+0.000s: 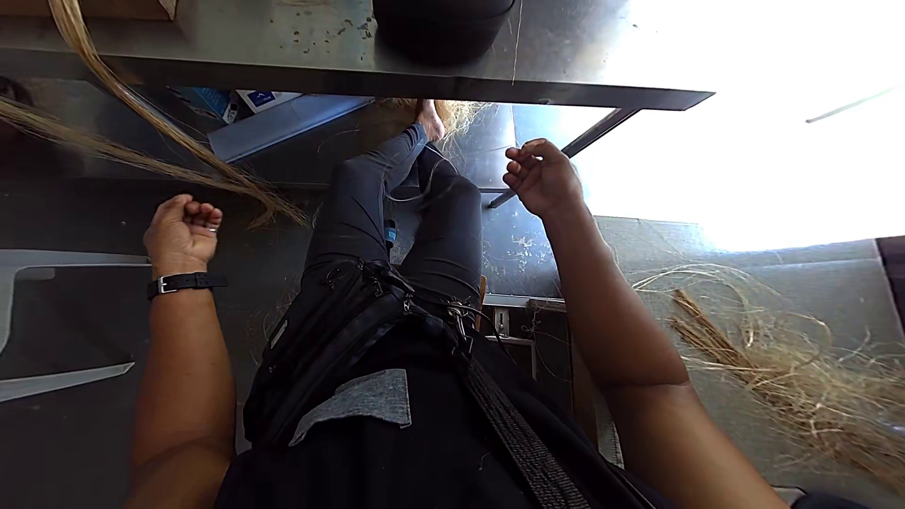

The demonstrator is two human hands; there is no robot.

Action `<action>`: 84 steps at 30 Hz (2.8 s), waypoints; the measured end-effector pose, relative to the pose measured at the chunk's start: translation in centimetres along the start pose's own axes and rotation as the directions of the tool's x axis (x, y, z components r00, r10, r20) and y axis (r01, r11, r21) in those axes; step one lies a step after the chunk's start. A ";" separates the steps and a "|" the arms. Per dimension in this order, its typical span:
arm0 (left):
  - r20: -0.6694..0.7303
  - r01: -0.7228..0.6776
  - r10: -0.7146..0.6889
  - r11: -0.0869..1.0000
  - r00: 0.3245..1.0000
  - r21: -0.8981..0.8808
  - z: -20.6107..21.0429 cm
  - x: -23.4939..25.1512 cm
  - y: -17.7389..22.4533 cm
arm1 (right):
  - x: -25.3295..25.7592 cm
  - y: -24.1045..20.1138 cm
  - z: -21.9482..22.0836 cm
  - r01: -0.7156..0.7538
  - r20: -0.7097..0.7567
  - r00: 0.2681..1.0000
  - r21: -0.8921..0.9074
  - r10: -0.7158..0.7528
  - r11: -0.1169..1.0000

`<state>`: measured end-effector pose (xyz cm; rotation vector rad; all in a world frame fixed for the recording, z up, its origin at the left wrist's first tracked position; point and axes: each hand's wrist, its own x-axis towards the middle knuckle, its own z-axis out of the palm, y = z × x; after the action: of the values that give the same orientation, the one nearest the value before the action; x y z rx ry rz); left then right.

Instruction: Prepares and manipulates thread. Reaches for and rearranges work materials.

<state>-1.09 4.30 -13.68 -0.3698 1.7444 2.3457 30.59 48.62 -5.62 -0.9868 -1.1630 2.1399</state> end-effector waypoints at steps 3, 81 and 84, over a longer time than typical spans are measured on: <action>-0.153 -0.038 0.039 0.999 0.987 0.008 -4.1 0.9 0.4 | 0.2 0.1 -0.1 0.013 -0.022 1.000 0.028 -0.012 1.000; -0.038 0.057 -0.043 0.805 0.998 0.590 -17.5 2.0 6.9 | -0.3 -0.9 -0.7 0.073 -0.165 0.976 -0.369 -0.143 0.927; -0.073 0.056 -0.014 0.783 0.997 0.620 -18.5 2.2 6.4 | -0.3 -0.9 -0.6 0.072 -0.181 0.972 -0.374 -0.149 0.925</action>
<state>-3.55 -15.26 -13.66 -0.3554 2.3765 1.5929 31.30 49.12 -4.98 -1.2364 -1.5046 1.7165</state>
